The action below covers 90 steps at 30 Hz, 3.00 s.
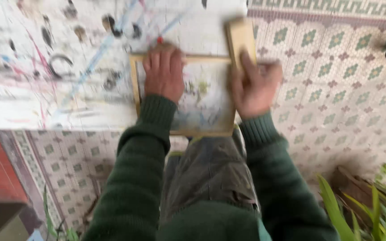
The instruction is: Assemble and sand a wooden picture frame for artwork.
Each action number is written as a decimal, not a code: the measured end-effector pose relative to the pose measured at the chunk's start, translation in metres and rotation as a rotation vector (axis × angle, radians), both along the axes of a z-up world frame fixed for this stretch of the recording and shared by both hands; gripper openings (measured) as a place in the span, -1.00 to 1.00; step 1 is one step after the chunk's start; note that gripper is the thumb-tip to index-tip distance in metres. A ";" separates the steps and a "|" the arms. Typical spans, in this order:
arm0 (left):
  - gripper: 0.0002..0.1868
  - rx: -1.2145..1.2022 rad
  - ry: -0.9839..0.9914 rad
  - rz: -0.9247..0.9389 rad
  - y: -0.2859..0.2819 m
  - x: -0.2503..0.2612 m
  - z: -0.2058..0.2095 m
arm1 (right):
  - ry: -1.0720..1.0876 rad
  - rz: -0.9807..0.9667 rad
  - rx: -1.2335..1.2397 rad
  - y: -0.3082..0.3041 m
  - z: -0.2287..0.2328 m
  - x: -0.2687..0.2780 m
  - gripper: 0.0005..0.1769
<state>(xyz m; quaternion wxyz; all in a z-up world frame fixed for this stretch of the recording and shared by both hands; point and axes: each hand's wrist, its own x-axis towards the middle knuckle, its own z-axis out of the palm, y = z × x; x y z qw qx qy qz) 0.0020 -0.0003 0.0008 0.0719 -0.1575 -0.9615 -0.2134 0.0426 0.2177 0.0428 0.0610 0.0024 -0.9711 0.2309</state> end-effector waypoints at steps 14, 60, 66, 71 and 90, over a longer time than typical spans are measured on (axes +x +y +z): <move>-0.74 0.003 0.010 -0.019 0.000 -0.005 0.003 | 0.058 0.007 -0.077 -0.009 -0.003 0.004 -0.54; -0.72 0.000 -0.034 -0.014 0.000 -0.001 -0.001 | -0.082 -0.009 -0.141 0.015 0.011 0.013 -0.52; -0.74 0.020 -0.045 -0.001 0.001 0.000 0.005 | 0.009 0.049 -0.127 -0.005 0.000 0.020 -0.56; -0.76 0.012 -0.034 0.008 0.000 -0.005 -0.001 | -0.055 0.042 -0.134 0.018 -0.002 0.012 -0.58; -0.76 -0.001 0.008 -0.023 0.000 -0.003 0.001 | -0.037 0.040 -0.167 0.018 -0.002 0.013 -0.50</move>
